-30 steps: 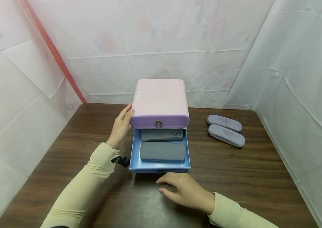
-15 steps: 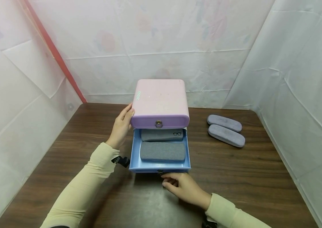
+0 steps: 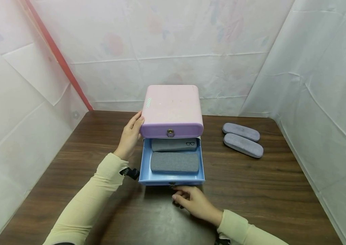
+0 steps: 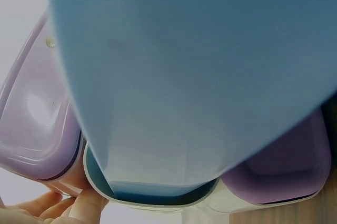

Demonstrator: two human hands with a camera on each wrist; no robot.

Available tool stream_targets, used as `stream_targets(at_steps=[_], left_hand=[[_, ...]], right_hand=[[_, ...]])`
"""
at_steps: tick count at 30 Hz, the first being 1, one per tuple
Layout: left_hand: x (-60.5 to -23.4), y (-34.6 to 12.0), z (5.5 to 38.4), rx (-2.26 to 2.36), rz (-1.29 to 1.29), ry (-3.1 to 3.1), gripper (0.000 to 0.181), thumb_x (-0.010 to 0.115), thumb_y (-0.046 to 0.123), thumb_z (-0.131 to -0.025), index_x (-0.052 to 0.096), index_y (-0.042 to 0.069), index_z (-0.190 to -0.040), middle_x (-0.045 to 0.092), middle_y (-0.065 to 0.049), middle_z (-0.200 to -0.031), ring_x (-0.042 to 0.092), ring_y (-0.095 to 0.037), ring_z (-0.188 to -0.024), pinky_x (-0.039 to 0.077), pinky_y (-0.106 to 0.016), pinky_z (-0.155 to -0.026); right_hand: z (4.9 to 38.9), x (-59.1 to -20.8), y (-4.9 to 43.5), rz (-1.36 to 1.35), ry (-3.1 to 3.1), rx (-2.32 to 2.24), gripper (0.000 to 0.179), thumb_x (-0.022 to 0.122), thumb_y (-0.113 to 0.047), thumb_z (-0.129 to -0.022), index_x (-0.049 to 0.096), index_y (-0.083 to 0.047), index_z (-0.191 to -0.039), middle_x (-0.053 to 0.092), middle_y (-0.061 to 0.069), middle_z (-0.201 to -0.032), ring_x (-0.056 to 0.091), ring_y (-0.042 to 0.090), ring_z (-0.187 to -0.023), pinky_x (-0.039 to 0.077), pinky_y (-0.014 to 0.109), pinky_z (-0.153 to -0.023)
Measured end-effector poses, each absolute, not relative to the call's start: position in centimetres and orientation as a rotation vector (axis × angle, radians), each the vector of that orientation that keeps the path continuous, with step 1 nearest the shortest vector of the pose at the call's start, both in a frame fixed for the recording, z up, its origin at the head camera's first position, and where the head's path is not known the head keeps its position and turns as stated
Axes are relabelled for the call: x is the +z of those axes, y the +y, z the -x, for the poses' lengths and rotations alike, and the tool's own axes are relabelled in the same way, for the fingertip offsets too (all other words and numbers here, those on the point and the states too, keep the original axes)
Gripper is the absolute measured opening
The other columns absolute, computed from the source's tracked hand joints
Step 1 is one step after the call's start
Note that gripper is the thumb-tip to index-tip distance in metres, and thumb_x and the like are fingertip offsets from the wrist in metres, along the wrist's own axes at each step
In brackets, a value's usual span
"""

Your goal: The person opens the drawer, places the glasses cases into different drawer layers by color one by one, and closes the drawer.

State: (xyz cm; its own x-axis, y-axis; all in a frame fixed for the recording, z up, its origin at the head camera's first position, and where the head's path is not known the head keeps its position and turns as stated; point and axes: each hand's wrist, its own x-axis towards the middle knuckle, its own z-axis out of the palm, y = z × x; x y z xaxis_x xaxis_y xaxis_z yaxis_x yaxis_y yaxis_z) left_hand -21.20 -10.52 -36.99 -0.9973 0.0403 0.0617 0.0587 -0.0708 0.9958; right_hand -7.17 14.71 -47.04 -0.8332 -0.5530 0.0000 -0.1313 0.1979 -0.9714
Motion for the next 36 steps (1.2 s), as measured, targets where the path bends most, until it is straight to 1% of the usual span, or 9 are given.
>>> stream_targets(at_steps=[7, 12, 19, 26, 31, 36], left_hand=[[-37.0, -10.5, 21.2, -2.284, 0.115, -2.137, 0.056, 0.052, 0.046, -0.099, 0.039, 0.03, -0.151, 0.042, -0.005, -0.152, 0.053, -0.025, -0.125, 0.046, -0.047, -0.105], [-37.0, -10.5, 21.2, -2.285, 0.115, -2.132, 0.056, 0.052, 0.045, -0.099, 0.039, 0.029, -0.151, 0.042, -0.004, -0.152, 0.053, -0.025, -0.124, 0.046, -0.047, -0.104], [-37.1, -10.5, 21.3, -2.262, 0.133, -2.139, 0.057, 0.052, 0.047, -0.099, 0.037, 0.028, -0.151, 0.041, -0.004, -0.152, 0.054, -0.025, -0.125, 0.047, -0.045, -0.104], [-37.0, -10.5, 21.2, -2.26, 0.143, -2.134, 0.057, 0.052, 0.046, -0.099, 0.038, 0.028, -0.151, 0.041, -0.005, -0.152, 0.054, -0.025, -0.124, 0.047, -0.045, -0.104], [-37.0, -10.5, 21.2, -2.263, 0.134, -2.141, 0.056, 0.051, 0.046, -0.099, 0.037, 0.029, -0.151, 0.041, -0.005, -0.152, 0.054, -0.025, -0.124, 0.048, -0.044, -0.103], [-37.0, -10.5, 21.2, -2.27, 0.122, -2.142, 0.056, 0.052, 0.046, -0.099, 0.038, 0.029, -0.151, 0.042, -0.005, -0.151, 0.055, -0.025, -0.123, 0.049, -0.043, -0.102]], right_hand=[[7.2, -47.2, 14.6, 0.66, 2.131, -1.716, 0.038, 0.057, -0.012, -0.099, 0.056, 0.017, -0.123, 0.072, 0.025, -0.096, 0.071, 0.017, -0.085, 0.06, 0.036, -0.07], [7.2, -47.1, 14.5, 0.648, 2.158, -1.74, 0.035, 0.055, -0.011, -0.1, 0.057, 0.019, -0.118, 0.071, 0.027, -0.094, 0.07, 0.011, -0.084, 0.06, 0.034, -0.071], [7.3, -46.9, 14.1, 0.602, 2.162, -1.767, 0.033, 0.055, -0.012, -0.1, 0.061, 0.018, -0.113, 0.071, 0.026, -0.092, 0.07, 0.009, -0.082, 0.06, 0.032, -0.073], [7.3, -46.9, 13.6, 0.58, 2.189, -1.794, 0.032, 0.055, -0.013, -0.1, 0.065, 0.016, -0.108, 0.072, 0.024, -0.087, 0.069, 0.006, -0.078, 0.06, 0.032, -0.07], [7.2, -46.7, 13.3, 0.536, 2.199, -1.813, 0.031, 0.055, -0.014, -0.1, 0.066, 0.015, -0.107, 0.072, 0.024, -0.085, 0.068, 0.004, -0.075, 0.059, 0.029, -0.069], [7.2, -46.5, 13.2, 0.559, 2.185, -1.849, 0.031, 0.055, -0.012, -0.1, 0.067, 0.015, -0.107, 0.071, 0.026, -0.084, 0.068, 0.003, -0.075, 0.06, 0.03, -0.069]])
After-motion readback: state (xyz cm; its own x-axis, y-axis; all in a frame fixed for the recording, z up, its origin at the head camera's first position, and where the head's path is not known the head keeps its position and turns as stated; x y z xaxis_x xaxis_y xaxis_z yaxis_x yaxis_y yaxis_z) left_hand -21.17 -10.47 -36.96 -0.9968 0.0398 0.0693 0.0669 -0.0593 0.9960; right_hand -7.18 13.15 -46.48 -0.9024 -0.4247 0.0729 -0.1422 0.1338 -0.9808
